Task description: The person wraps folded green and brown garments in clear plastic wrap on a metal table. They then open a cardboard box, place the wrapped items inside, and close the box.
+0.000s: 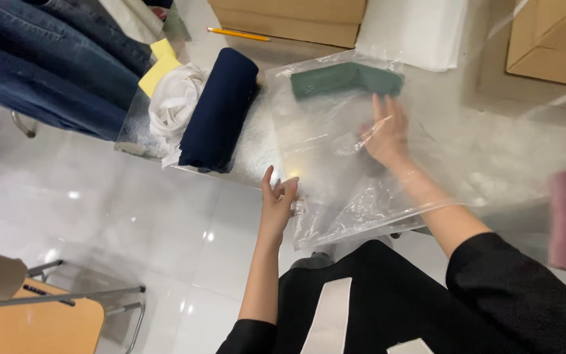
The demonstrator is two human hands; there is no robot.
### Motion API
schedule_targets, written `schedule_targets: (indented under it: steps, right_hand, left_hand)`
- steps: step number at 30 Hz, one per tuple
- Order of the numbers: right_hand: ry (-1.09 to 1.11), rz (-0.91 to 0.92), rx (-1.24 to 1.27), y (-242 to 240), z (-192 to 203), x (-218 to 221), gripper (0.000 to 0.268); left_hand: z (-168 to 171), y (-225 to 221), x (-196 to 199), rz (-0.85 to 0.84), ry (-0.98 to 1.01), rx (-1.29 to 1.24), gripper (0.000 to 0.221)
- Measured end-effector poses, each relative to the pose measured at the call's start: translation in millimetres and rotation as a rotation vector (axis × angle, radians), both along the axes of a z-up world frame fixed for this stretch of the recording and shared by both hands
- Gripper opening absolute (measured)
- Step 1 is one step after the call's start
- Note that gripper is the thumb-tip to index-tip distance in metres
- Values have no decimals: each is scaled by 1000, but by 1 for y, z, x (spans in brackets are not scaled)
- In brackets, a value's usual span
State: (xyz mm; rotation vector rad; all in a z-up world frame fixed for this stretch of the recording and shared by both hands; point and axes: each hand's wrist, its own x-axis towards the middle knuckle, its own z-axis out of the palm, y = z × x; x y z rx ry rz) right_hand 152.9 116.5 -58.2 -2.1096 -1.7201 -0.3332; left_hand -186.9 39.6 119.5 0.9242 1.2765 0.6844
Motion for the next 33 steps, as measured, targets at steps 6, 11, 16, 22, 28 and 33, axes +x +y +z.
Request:
schedule_targets:
  steps: [6,11,16,22,28,33]
  right_hand:
    - [439,-64,-243,-175,89,-14,77]
    - [443,40,-128,-278,65,-5,76]
    - [781,-209,-633,-319,108,6,63]
    - [1003,-426,-197,-341,137,23,36]
    - [985,-593,-137,-262,176,37,36]
    - [883,-234,-20,-179,194,31,49]
  left_hand:
    - [-64,4,29,-64,6,14,83]
    - [-63,1,49,-83,63,40,72]
    - [-73,0,62,-71,82,99,63]
    - [-94,19,73,-102,195,197,60]
    - [-71,25,74,-152,138,-44,74]
    - [-99,37,13,-90,409,392,83]
